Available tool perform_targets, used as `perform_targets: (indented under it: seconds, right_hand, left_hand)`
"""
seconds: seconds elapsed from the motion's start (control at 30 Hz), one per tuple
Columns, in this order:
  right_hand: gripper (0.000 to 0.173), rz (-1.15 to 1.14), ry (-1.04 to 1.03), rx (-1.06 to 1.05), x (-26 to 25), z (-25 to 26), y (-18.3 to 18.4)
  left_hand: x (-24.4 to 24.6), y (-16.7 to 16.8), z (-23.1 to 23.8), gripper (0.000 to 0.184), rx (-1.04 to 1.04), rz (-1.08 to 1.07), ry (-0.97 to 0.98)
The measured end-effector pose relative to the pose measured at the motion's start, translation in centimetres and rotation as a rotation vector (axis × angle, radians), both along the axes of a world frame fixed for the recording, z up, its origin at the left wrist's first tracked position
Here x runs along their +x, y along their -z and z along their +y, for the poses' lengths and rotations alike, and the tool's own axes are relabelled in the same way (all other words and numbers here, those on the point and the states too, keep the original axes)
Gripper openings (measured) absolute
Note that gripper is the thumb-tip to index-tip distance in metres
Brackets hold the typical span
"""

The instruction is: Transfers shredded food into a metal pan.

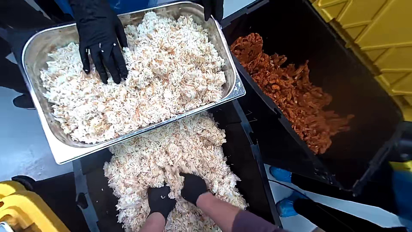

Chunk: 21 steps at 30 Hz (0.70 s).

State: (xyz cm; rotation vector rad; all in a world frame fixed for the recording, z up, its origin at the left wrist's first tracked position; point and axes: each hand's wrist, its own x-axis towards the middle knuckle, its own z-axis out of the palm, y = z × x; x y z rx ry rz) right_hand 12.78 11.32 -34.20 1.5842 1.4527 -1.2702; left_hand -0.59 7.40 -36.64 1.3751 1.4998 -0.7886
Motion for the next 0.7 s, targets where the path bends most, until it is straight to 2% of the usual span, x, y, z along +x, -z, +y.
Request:
perform_targets:
  seconds: [0.13, 0.2, 0.27, 0.3, 0.4, 0.43, 0.47, 0.53, 0.57, 0.63, 0.7]
  right_hand:
    - [0.049, 0.084, -0.374, 0.008, -0.4, 2.8, 1.6]
    - [0.040, 0.096, -0.453, 0.048, -0.1, 4.3, 1.2]
    - [0.031, 0.051, -0.354, 0.173, 0.7, 5.0, 0.1]
    - [0.032, 0.026, -0.276, 0.264, 1.4, 5.9, -0.3]
    - [0.051, 0.020, -0.100, 0.490, 3.8, 8.2, 0.5]
    - [0.062, 0.031, -0.072, 0.497, 4.1, 7.7, 1.3]
    - [0.074, 0.041, -0.044, 0.469, 3.8, 6.5, 1.8]
    - [0.077, 0.048, 0.019, 0.360, 2.0, 3.0, 2.1]
    - [0.075, 0.049, 0.058, 0.287, 0.9, 1.2, 1.9]
    - [0.075, 0.084, 0.188, 0.183, -0.4, -0.8, 1.2]
    - [0.077, 0.154, 0.362, 0.133, -0.2, -2.0, 0.6]
  left_hand:
    - [0.2, -0.2, -1.3, 0.058, 0.102, -0.023, -0.147]
    - [0.6, -1.1, -1.9, 0.056, 0.215, -0.089, -0.251]
    - [0.5, -2.6, -1.8, 0.053, 0.237, -0.092, -0.338]
    - [0.1, -3.3, -1.1, 0.052, 0.227, -0.073, -0.407]
    - [-2.7, -2.8, -0.3, 0.044, 0.337, -0.110, -0.647]
    - [-3.3, -2.0, -0.6, 0.052, 0.350, -0.166, -0.713]
    - [-3.5, -1.3, -1.0, 0.069, 0.335, -0.217, -0.746]
    - [-2.4, -0.1, -2.2, 0.101, 0.289, -0.289, -0.816]
    - [-1.6, 0.3, -2.7, 0.101, 0.269, -0.318, -0.909]
    - [-0.1, 0.6, -3.1, 0.073, 0.273, -0.376, -1.166]
    - [1.0, -0.6, -3.4, 0.060, 0.244, -0.425, -1.398]
